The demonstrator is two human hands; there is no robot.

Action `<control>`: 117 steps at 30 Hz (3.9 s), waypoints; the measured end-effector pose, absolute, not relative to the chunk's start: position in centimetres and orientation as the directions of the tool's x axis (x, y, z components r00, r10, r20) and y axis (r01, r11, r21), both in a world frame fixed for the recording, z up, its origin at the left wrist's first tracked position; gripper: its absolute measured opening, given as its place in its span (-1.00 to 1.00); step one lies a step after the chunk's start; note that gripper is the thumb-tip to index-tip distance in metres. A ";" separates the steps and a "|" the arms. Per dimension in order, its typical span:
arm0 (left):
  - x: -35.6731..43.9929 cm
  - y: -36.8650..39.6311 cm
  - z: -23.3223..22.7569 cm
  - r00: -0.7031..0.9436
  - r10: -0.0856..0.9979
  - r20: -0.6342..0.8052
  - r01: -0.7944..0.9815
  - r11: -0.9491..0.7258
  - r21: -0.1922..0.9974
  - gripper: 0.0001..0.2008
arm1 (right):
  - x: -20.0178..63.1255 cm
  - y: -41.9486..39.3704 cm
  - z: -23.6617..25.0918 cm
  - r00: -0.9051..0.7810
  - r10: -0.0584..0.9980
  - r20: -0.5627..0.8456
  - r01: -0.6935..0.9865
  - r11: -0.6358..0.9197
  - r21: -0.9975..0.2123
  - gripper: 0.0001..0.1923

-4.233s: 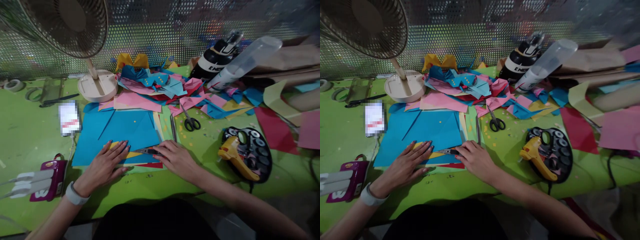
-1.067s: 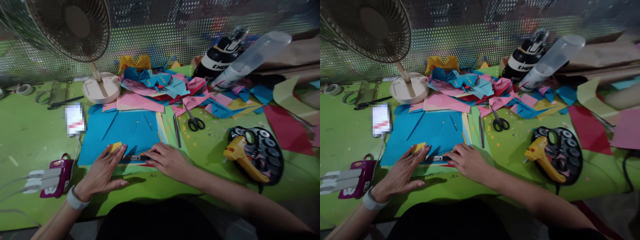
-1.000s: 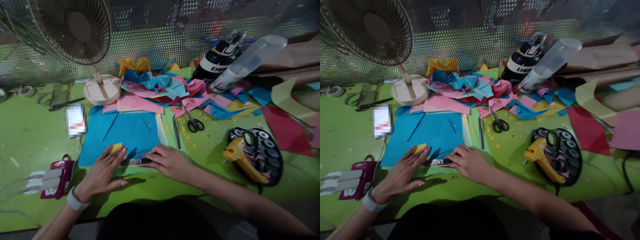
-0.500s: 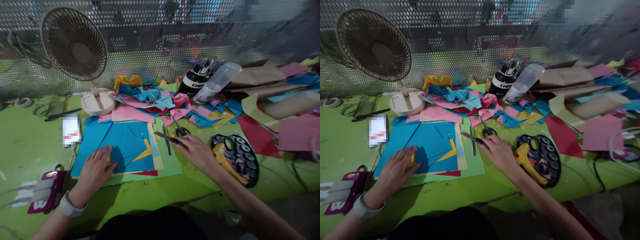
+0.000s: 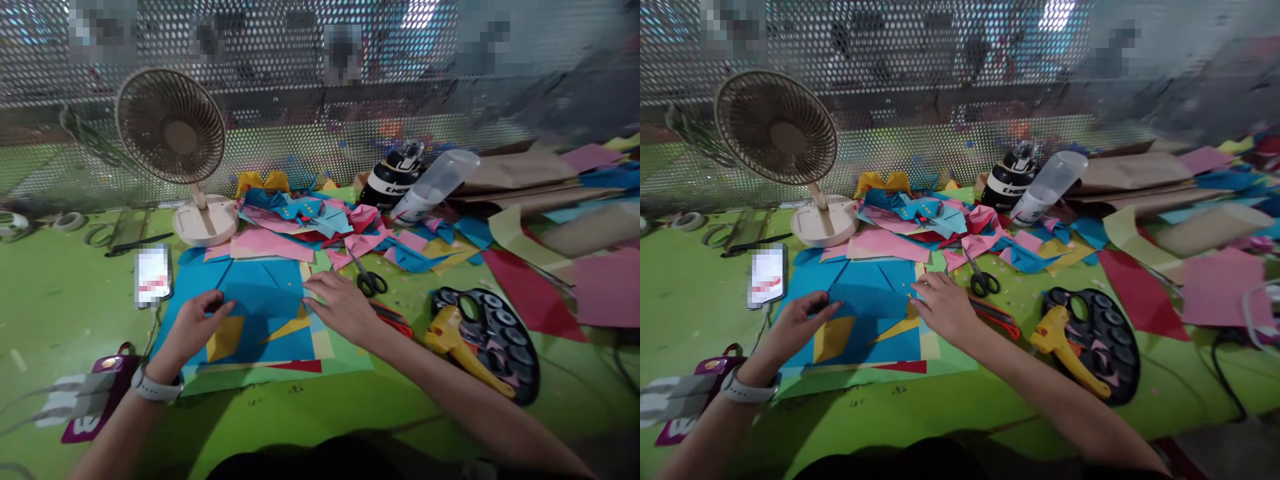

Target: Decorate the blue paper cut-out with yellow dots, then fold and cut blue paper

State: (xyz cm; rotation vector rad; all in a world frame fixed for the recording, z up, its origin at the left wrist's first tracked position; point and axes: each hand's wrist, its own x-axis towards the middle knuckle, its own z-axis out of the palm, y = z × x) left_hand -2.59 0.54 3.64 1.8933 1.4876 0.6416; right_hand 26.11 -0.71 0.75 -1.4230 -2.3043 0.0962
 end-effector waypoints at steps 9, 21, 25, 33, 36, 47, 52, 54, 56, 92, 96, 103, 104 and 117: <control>-1.0 5.3 1.8 -0.015 0.963 -0.268 0.245 0.263 0.933 -0.75 | 25.3 -0.3 0.0 -0.325 0.898 0.296 0.832 0.420 -0.361 -0.59; -2.5 8.5 2.0 -0.152 0.928 -0.339 0.055 0.350 0.935 -0.85 | 25.0 0.1 -1.3 -0.387 0.874 0.292 0.768 0.481 -0.423 -0.69; -1.1 9.9 1.7 -0.151 0.934 -0.324 0.006 0.329 0.944 -0.87 | 25.0 0.0 -1.5 -0.423 0.852 0.307 0.745 0.520 -0.417 -0.70; 0.3 11.2 0.6 -0.147 0.945 -0.292 0.094 0.307 0.947 -0.84 | 24.9 -0.2 -1.7 -0.443 0.848 0.291 0.750 0.528 -0.398 -0.72; 0.7 11.4 0.4 -0.129 0.946 -0.298 0.119 0.313 0.942 -0.82 | 24.8 -0.3 -1.8 -0.463 0.841 0.281 0.743 0.541 -0.395 -0.72; -0.2 9.2 2.8 0.045 0.992 -0.122 0.601 0.070 0.796 -0.64 | 24.7 -0.2 -1.9 -0.400 0.868 0.293 0.772 0.492 -0.402 -0.78; 1.3 7.3 1.8 0.261 0.965 -0.033 0.788 -0.194 0.584 -0.49 | 24.6 -0.3 -2.2 -0.426 0.870 0.248 0.794 0.491 -0.358 -0.75; 2.2 6.8 1.2 0.281 0.959 -0.025 0.785 -0.215 0.581 -0.40 | 24.6 -0.3 -2.3 -0.435 0.871 0.226 0.804 0.489 -0.338 -0.69; 2.7 6.4 0.7 0.268 0.963 -0.011 0.744 -0.200 0.638 -0.29 | 24.6 -0.4 -2.3 -0.441 0.871 0.214 0.804 0.490 -0.337 -0.66; -0.3 -2.1 1.8 0.007 0.868 -0.497 -0.113 0.494 0.862 -0.47 | 25.3 -1.7 0.2 -0.254 0.898 0.359 0.646 0.434 -0.628 -0.62; 0.0 -2.6 1.4 0.002 0.848 -0.531 -0.195 0.521 0.831 -0.46 | 24.1 -2.6 -0.4 -0.521 0.662 0.539 0.722 0.679 -0.136 -0.64; 0.1 -3.2 1.4 0.018 0.828 -0.560 -0.196 0.552 0.810 -0.50 | 23.3 -2.4 -2.2 -0.646 0.543 0.536 0.659 0.751 0.033 -0.82; 0.1 -3.3 1.3 0.023 0.826 -0.563 -0.184 0.557 0.810 -0.51 | 23.4 -2.4 -2.3 -0.652 0.534 0.538 0.650 0.759 0.035 -0.82; -0.9 -3.3 0.3 0.367 0.869 0.332 0.796 -0.478 0.372 -0.74 | 23.4 -2.5 -2.9 -0.695 0.496 0.521 0.584 0.812 0.006 -0.77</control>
